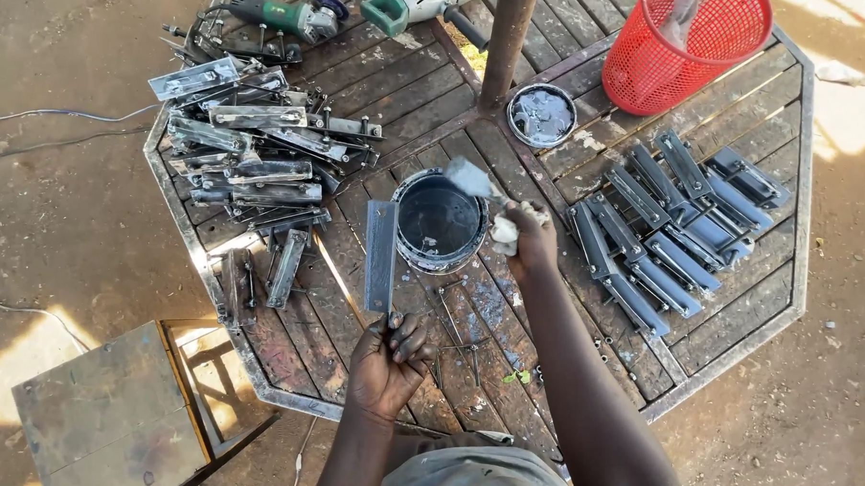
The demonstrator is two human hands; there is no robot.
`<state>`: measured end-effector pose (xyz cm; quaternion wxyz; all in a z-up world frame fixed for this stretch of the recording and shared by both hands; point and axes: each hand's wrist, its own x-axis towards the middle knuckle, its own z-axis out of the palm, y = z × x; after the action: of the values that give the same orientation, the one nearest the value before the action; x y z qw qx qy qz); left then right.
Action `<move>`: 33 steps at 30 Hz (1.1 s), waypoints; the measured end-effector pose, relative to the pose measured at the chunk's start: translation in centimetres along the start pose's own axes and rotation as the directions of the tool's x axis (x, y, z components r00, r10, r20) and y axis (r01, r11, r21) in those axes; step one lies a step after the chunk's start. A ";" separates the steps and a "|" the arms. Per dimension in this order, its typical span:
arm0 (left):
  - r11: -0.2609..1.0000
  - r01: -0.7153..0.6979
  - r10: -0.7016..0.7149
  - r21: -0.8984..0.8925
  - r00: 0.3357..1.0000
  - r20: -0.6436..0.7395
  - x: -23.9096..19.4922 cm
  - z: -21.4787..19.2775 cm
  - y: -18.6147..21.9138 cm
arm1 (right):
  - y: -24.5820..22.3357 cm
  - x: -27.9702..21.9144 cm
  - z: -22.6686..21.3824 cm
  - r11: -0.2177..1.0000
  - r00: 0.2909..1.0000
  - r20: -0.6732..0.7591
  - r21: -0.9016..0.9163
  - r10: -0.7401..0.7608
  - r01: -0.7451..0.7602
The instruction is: Applying sealant to metal hinges using a cloth and a container of sealant on a wooden workbench in a fabrication area.
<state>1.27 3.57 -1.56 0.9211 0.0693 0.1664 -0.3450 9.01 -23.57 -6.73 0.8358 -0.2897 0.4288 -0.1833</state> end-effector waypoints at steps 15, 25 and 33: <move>0.999 -0.013 0.016 -0.037 0.998 0.066 -0.1 -1.1 0.2 | -0.7 -4.0 -2.7 0.883 0.977 0.187 -0.433 -0.107 0.180; 0.997 0.005 0.000 -0.081 0.998 0.065 -0.3 -2.4 -0.1 | 9.0 -3.8 -13.2 0.165 0.977 0.174 -0.967 -0.122 0.193; 0.994 0.021 -0.012 -0.104 0.996 0.086 -1.5 -1.5 0.0 | 15.7 -6.1 -13.0 -0.687 0.838 0.410 -0.491 0.361 0.536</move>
<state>-0.20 4.83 -2.45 0.9268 0.0049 0.1452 -0.3463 -4.25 -12.45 -19.16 0.0755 -0.9540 0.0513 0.2856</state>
